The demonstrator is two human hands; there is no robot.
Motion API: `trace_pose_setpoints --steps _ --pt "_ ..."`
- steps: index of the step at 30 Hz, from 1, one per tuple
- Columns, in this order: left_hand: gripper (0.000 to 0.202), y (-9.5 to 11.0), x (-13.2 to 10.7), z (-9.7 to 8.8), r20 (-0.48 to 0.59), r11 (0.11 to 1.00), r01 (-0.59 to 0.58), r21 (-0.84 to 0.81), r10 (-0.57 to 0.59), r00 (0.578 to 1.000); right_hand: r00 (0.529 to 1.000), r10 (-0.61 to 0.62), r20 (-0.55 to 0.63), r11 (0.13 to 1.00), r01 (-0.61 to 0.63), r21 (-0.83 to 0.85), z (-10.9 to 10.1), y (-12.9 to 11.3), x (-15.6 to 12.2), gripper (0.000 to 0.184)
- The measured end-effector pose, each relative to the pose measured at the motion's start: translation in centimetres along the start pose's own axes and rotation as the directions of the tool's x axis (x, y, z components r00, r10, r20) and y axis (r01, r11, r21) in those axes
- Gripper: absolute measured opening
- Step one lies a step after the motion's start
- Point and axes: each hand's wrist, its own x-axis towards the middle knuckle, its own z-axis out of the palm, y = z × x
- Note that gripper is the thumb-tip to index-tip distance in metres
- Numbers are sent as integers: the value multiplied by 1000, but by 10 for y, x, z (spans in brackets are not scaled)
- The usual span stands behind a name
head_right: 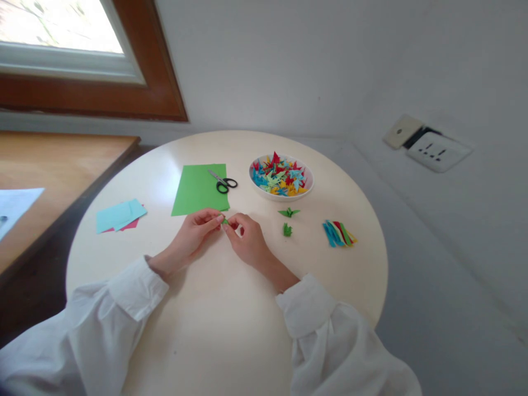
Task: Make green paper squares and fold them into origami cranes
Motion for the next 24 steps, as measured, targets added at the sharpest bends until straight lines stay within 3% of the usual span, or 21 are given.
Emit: trace_pose_setpoints --steps 6,15,24 --pt "27 2 -1 1 -2 995 48 -83 -49 999 998 38 -39 998 -37 43 2 1 -1 14" --pt "25 3 2 -1 -42 999 -12 -48 10 999 994 81 -68 984 -69 163 3 6 1 17" --pt "24 3 2 -1 -74 985 -77 154 89 993 991 44 -125 993 -29 117 2 5 1 12"
